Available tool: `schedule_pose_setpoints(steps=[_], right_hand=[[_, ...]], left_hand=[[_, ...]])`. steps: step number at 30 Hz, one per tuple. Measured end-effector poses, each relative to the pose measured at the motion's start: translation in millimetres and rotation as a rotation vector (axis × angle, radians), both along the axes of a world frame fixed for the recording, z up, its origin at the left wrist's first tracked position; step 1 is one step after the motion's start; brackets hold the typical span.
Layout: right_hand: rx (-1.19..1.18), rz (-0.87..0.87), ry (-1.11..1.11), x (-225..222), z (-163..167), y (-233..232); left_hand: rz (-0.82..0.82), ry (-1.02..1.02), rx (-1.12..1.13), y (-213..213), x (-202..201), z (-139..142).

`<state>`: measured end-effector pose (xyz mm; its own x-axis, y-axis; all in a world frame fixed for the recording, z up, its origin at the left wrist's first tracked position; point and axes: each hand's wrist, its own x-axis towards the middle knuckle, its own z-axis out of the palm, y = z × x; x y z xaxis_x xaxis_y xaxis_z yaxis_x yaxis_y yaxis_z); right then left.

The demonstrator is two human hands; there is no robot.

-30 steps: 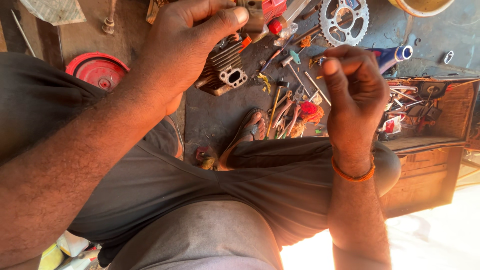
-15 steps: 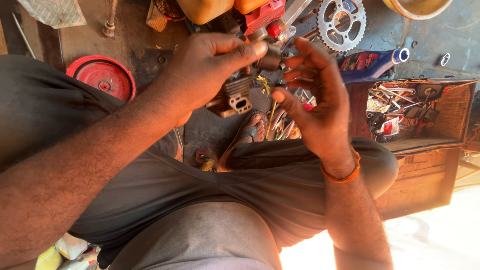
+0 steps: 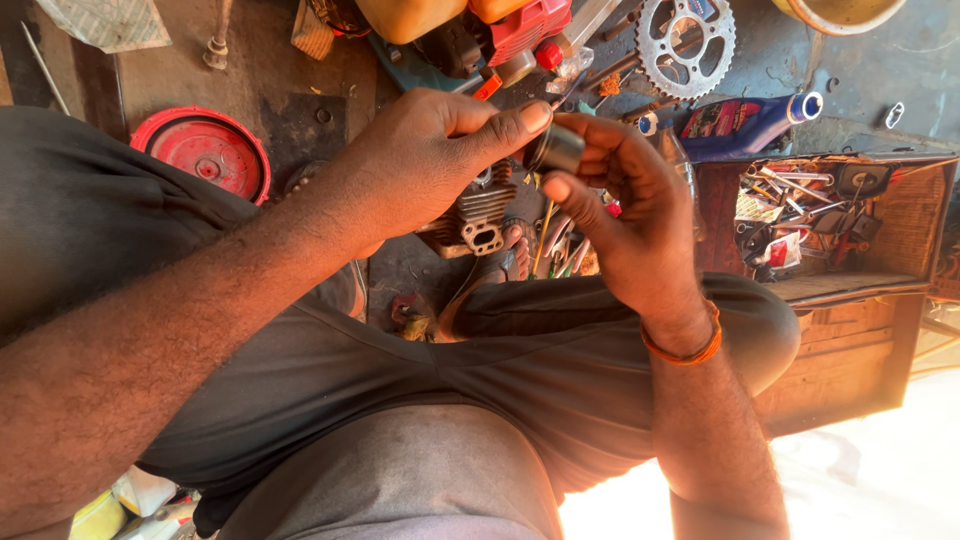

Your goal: The person holds a small engine cylinder and piston, repeatedly inserting and removing the piston to check fit. They rotate both parts to inspect surfaces and alignment, then place the cylinder on the floor and continue handling the piston.

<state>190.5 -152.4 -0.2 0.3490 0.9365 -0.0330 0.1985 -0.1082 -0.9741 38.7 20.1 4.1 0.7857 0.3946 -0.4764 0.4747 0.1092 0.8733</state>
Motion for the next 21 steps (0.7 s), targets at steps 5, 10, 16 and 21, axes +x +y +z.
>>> schedule_pose_setpoints(steps=[5,10,16,21], right_hand=[[-0.029,-0.101,0.318,4.8,-5.6,-0.8],[-0.089,-0.112,0.390,8.7,-6.0,-1.6],[-0.097,-0.094,0.501,5.1,-6.5,-1.3],[-0.090,-0.092,0.527,5.1,-5.5,-0.6]], left_hand=[[0.016,-0.253,0.202,0.5,-1.8,-4.2],[-0.014,-0.264,0.191,-0.2,-2.8,-6.9],[-0.073,-0.318,0.340,0.2,-1.3,-7.4],[-0.087,-0.327,0.348,-0.9,-3.5,-8.2]])
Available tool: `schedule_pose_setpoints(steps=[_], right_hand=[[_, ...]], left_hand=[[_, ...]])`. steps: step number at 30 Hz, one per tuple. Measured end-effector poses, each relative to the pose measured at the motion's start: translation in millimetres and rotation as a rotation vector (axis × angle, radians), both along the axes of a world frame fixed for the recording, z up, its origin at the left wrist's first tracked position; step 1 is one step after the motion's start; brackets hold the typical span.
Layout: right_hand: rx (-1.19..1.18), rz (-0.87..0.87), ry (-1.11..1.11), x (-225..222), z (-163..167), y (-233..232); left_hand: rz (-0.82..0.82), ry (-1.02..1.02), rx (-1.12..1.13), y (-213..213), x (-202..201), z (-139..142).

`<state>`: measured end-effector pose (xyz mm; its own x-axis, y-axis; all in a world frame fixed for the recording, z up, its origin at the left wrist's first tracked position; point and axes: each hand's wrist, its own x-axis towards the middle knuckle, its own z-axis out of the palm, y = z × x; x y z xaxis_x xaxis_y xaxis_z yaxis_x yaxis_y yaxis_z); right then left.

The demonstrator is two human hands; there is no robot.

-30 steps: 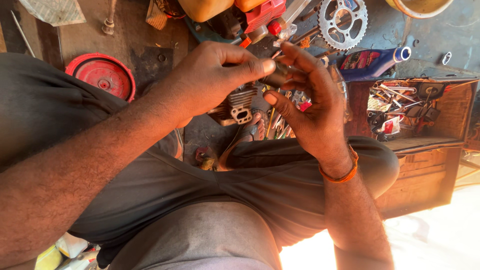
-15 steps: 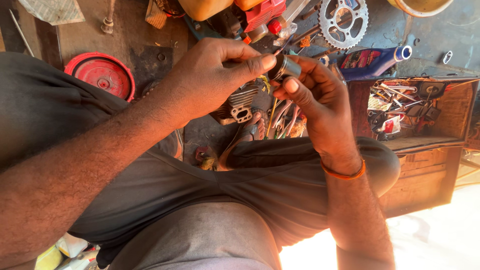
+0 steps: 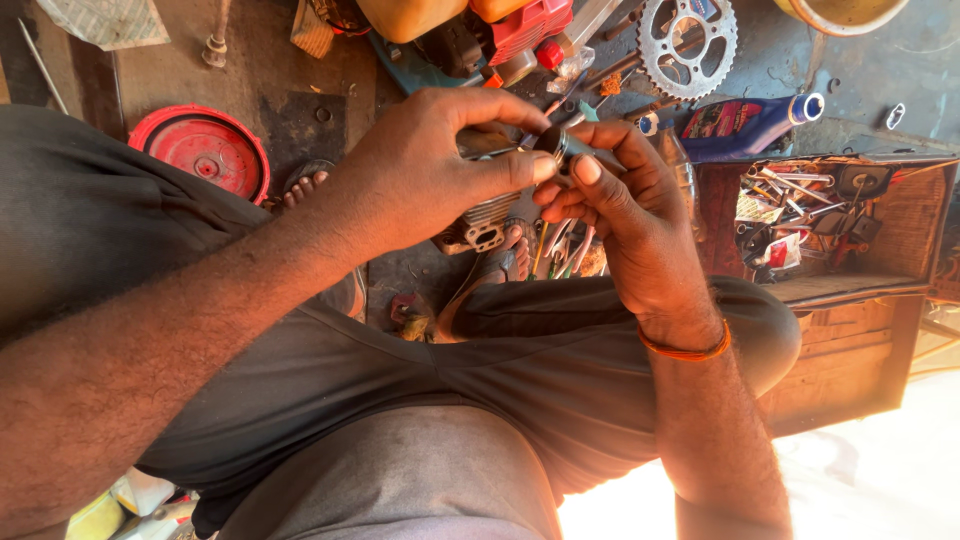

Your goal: The person holds a small engine cylinder and piston, repeatedly inserting and removing the piston to check fit. They rotate both parts to inspect surfaces and alignment, then place the cylinder on the floor and continue handling the piston.

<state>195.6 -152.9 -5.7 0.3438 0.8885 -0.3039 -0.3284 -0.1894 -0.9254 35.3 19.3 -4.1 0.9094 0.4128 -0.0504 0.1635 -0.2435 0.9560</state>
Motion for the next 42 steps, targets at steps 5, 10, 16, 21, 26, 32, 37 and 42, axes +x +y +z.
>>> schedule_pose_setpoints(steps=[5,10,16,21,26,32,37,42], right_hand=[[0.016,0.021,0.050,-2,-2,-2],[-0.019,-0.004,0.026,-1,-5,-3],[-0.024,0.033,0.061,0,-7,-3],[-0.008,0.034,0.046,1,-7,-4],[0.014,-0.001,0.100,5,-7,-4],[0.021,-0.027,0.120,7,-8,-4],[0.021,-0.007,0.113,6,-11,-6],[0.031,-0.001,0.129,6,-12,-7]], left_hand=[[-0.017,-0.043,-0.016,-2,-1,-1],[-0.019,-0.032,0.000,-4,-1,-3],[0.044,-0.055,0.093,-11,-3,-4],[0.061,-0.089,0.162,-17,-5,-3],[0.043,-0.145,0.162,-12,-2,-2],[-0.028,-0.206,0.100,-9,-1,2],[0.010,-0.169,0.104,-12,-1,0],[0.037,-0.163,0.131,-14,-2,-1]])
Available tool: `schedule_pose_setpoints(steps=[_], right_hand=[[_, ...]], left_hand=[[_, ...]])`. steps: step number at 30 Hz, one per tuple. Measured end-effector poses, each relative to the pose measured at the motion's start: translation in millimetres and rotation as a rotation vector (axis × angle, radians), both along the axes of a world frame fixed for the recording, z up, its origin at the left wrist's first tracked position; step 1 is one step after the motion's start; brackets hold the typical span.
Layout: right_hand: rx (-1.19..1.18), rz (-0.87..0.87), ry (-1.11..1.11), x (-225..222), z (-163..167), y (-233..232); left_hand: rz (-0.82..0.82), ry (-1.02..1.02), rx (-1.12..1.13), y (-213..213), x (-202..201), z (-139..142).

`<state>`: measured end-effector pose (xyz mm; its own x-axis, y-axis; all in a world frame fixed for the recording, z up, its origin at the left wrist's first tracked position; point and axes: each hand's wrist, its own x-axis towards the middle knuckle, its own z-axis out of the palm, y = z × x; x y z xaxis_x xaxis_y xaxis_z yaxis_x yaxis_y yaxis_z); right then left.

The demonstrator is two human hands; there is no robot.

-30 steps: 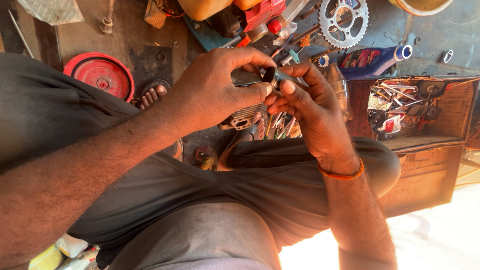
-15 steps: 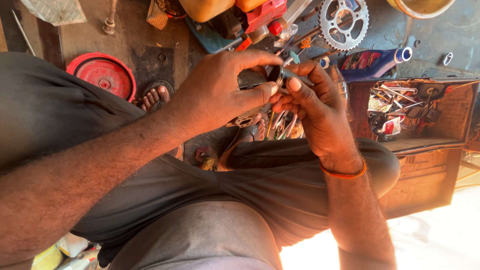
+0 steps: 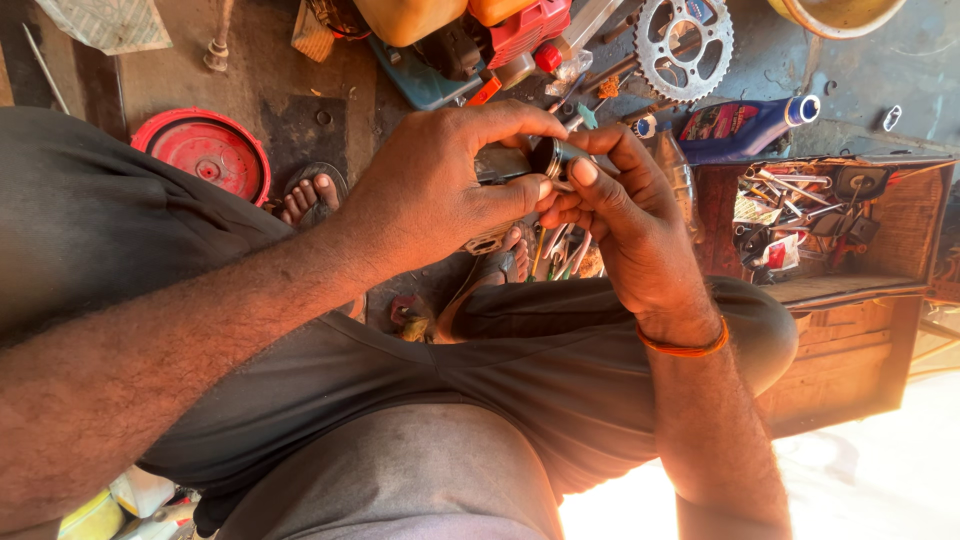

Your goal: The person holds a small engine cylinder and piston, repeatedly inserting and removing the piston to check fit. They rotate both parts to inspect surfaces and alignment, then place the cylinder on the floor and continue handling the piston.

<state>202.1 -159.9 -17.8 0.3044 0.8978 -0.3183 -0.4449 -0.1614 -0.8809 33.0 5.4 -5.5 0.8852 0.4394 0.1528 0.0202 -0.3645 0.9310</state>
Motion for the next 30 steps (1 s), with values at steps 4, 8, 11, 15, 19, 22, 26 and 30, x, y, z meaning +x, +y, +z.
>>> schedule_pose_setpoints(steps=[4,8,11,15,19,22,26,30], right_hand=[[0.011,0.016,-0.022,0,0,-1],[0.008,-0.016,-0.025,0,-1,-1],[0.027,-0.065,-0.048,2,0,0],[0.061,-0.099,-0.063,4,3,-2],[0.069,-0.122,-0.064,4,4,-2],[0.092,-0.105,-0.068,4,5,-2],[0.091,-0.098,-0.105,2,5,-2],[0.068,-0.098,-0.153,1,6,-2]], left_hand=[[-0.001,0.006,-0.017,-1,-1,-1],[-0.028,-0.003,-0.099,-1,1,-1],[0.043,0.045,-0.123,1,6,1],[0.245,0.253,-0.917,14,12,7],[0.302,0.148,-1.322,26,9,8],[0.269,0.105,-1.360,28,8,8],[0.262,0.061,-1.356,29,8,4],[0.274,0.091,-1.379,31,7,1]])
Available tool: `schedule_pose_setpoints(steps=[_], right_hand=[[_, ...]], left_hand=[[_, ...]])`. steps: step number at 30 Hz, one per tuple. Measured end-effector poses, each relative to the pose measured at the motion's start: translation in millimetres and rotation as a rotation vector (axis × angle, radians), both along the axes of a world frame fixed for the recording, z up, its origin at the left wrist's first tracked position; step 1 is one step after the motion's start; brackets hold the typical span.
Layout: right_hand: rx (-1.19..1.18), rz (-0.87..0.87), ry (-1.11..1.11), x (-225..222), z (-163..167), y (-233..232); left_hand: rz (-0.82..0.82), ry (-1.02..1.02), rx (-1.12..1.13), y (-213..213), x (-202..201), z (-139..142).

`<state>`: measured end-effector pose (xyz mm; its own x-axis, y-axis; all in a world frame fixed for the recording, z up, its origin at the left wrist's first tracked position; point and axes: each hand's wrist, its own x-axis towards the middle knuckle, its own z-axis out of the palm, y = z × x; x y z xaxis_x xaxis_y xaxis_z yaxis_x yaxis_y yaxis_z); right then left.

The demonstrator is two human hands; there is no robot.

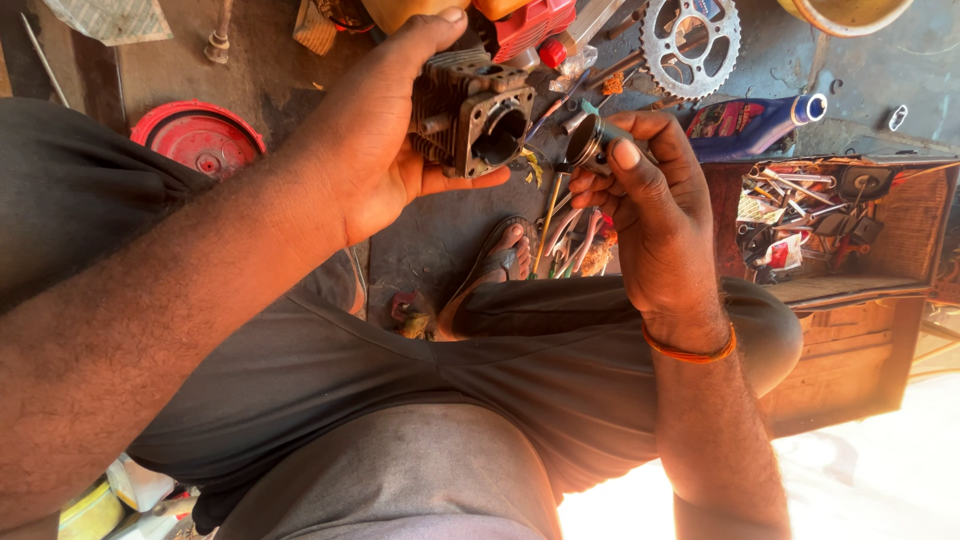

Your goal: The person holds a small engine cylinder and piston, repeatedly inserting and removing the piston to check fit. They rotate both parts to inspect surfaces and alignment, then place the cylinder on the floor and continue handling the piston.

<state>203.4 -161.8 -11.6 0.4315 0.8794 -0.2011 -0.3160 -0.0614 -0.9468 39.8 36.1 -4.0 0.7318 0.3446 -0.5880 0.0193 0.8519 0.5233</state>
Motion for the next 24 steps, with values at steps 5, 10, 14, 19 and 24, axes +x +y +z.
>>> schedule_pose_setpoints(steps=[5,10,14,19,24], right_hand=[[-0.009,-0.004,-0.025,-2,1,0],[0.016,-0.027,-0.058,1,-1,-2],[0.062,-0.116,-0.056,12,3,-8],[0.092,-0.229,-0.021,24,6,-10],[0.083,-0.232,-0.014,23,4,-9]], left_hand=[[-0.026,-0.014,0.015,0,-2,-1],[0.015,0.020,0.043,-1,-1,-2],[0.055,0.027,0.186,2,-4,-4],[0.150,0.028,0.255,11,-8,-8],[0.227,-0.075,0.365,21,-11,-11]])
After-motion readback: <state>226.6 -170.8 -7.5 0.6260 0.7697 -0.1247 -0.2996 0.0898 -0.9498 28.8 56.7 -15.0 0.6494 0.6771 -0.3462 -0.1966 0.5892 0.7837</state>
